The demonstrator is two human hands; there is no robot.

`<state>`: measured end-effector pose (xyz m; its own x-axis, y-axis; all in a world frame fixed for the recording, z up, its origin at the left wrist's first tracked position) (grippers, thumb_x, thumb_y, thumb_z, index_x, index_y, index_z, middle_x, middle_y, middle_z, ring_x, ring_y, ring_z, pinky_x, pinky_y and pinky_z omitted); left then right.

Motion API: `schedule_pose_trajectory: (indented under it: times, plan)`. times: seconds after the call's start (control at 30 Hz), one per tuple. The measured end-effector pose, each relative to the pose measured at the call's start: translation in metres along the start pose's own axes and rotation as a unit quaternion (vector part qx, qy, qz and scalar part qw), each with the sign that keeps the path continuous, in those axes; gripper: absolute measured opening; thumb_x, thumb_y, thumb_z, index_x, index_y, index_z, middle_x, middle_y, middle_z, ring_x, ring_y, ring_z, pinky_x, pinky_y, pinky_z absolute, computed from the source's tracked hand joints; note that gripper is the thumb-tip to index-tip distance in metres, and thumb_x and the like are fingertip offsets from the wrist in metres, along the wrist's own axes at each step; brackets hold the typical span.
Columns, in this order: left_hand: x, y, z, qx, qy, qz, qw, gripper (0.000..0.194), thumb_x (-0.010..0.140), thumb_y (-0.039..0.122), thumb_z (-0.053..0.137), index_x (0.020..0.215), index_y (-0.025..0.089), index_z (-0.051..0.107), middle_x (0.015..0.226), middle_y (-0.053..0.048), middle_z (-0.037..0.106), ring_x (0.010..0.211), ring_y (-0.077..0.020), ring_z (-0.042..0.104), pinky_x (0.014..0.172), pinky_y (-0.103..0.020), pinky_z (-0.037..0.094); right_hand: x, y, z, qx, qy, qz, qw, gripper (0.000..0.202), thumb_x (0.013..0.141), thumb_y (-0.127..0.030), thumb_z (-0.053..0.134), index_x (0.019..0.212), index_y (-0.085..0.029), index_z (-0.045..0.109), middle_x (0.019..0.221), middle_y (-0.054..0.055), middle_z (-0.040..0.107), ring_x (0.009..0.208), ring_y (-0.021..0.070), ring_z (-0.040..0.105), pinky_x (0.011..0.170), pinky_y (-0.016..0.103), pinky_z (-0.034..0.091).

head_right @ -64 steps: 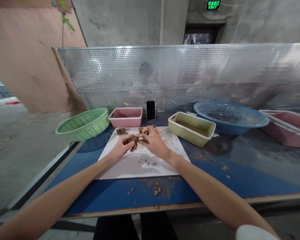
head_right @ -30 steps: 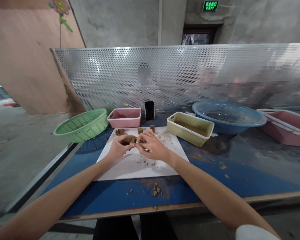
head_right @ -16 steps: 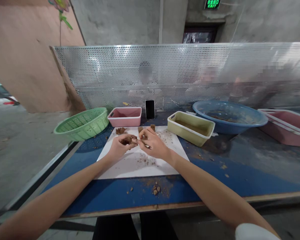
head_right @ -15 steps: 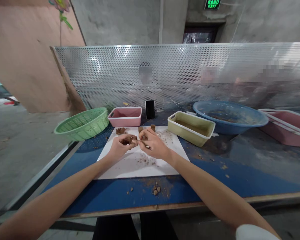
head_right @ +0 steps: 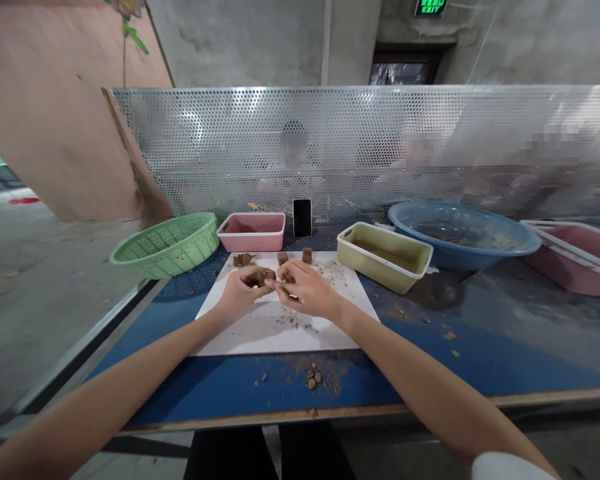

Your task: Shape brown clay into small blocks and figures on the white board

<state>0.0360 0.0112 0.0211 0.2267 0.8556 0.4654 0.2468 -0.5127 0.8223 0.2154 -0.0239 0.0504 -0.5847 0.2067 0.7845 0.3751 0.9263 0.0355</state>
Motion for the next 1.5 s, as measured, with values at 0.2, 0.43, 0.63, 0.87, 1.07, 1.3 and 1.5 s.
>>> schedule_pose_trajectory:
  times: [0.2, 0.43, 0.63, 0.87, 1.07, 1.3, 1.5]
  plan:
    - [0.000, 0.001, 0.000, -0.005, 0.001, -0.007, 1.000, 0.026, 0.076, 0.034, 0.085, 0.091, 0.015, 0.077, 0.082, -0.004, 0.075, 0.070, -0.0144, 0.062, 0.066, -0.027, 0.048, -0.003, -0.001, 0.003, -0.021, -0.018, -0.017, 0.999, 0.018, 0.099, -0.015, 0.055, 0.096, -0.021, 0.072, 0.099, 0.010, 0.061, 0.095, 0.0230, 0.056, 0.087, 0.040, 0.053]
    - [0.000, -0.001, -0.001, -0.006, 0.007, -0.031, 0.999, 0.030, 0.074, 0.035, 0.086, 0.094, 0.016, 0.076, 0.076, -0.002, 0.070, 0.065, -0.0132, 0.057, 0.063, -0.027, 0.045, -0.002, 0.001, 0.002, 0.004, -0.003, 0.016, 1.000, 0.020, 0.101, -0.016, 0.054, 0.095, -0.020, 0.073, 0.101, 0.011, 0.059, 0.098, 0.0228, 0.059, 0.085, 0.037, 0.055]
    - [0.001, -0.004, -0.002, -0.004, 0.009, -0.022, 1.000, 0.032, 0.074, 0.039, 0.087, 0.094, 0.015, 0.076, 0.072, -0.001, 0.066, 0.063, -0.0129, 0.053, 0.061, -0.026, 0.042, -0.005, 0.005, 0.007, -0.057, -0.046, 0.007, 0.997, 0.023, 0.103, -0.020, 0.053, 0.115, -0.022, 0.072, 0.111, 0.012, 0.061, 0.107, 0.0256, 0.058, 0.093, 0.043, 0.055]
    - [0.003, -0.005, -0.003, 0.008, 0.007, -0.018, 1.000, 0.033, 0.075, 0.039, 0.086, 0.096, 0.015, 0.077, 0.067, 0.001, 0.061, 0.061, -0.0118, 0.049, 0.058, -0.025, 0.040, -0.006, 0.009, 0.009, -0.067, -0.056, 0.038, 0.995, 0.030, 0.105, -0.022, 0.050, 0.129, -0.022, 0.069, 0.119, 0.015, 0.059, 0.112, 0.0269, 0.057, 0.096, 0.046, 0.055]
    - [0.004, -0.005, 0.002, 0.061, -0.026, 0.033, 0.997, 0.041, 0.079, 0.034, 0.082, 0.116, 0.017, 0.078, 0.087, -0.003, 0.075, 0.071, -0.0144, 0.057, 0.066, -0.027, 0.046, -0.008, 0.025, 0.007, 0.059, 0.023, 0.178, 0.982, 0.024, 0.105, -0.027, 0.050, 0.107, -0.019, 0.072, 0.112, 0.012, 0.057, 0.109, 0.0248, 0.058, 0.095, 0.042, 0.054]
    - [-0.001, 0.007, 0.008, 0.111, -0.057, 0.120, 0.985, 0.043, 0.087, 0.028, 0.074, 0.128, 0.019, 0.073, 0.083, -0.002, 0.067, 0.071, -0.0134, 0.055, 0.068, -0.026, 0.046, -0.020, 0.048, 0.028, 0.239, -0.015, 0.375, 0.895, 0.036, 0.094, -0.053, 0.067, 0.086, -0.018, 0.067, 0.085, 0.004, 0.065, 0.080, 0.0180, 0.058, 0.076, 0.033, 0.049]
    - [-0.002, 0.000, 0.008, 0.025, -0.024, 0.090, 0.995, 0.065, 0.086, 0.025, 0.076, 0.144, 0.020, 0.048, 0.091, 0.000, 0.062, 0.074, -0.0124, 0.057, 0.072, -0.027, 0.051, -0.021, 0.048, 0.034, 0.363, -0.003, 0.424, 0.830, 0.035, 0.085, -0.053, 0.074, 0.081, -0.018, 0.068, 0.076, 0.002, 0.064, 0.070, 0.0158, 0.055, 0.067, 0.031, 0.043]
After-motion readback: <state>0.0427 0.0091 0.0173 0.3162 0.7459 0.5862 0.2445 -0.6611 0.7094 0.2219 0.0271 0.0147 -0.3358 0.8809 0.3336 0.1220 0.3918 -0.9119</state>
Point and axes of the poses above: each hand's wrist, its own x-axis towards the middle knuckle, its own z-axis out of the palm, y = z × x, the point moved 5 cm from there along x, towards the middle knuckle
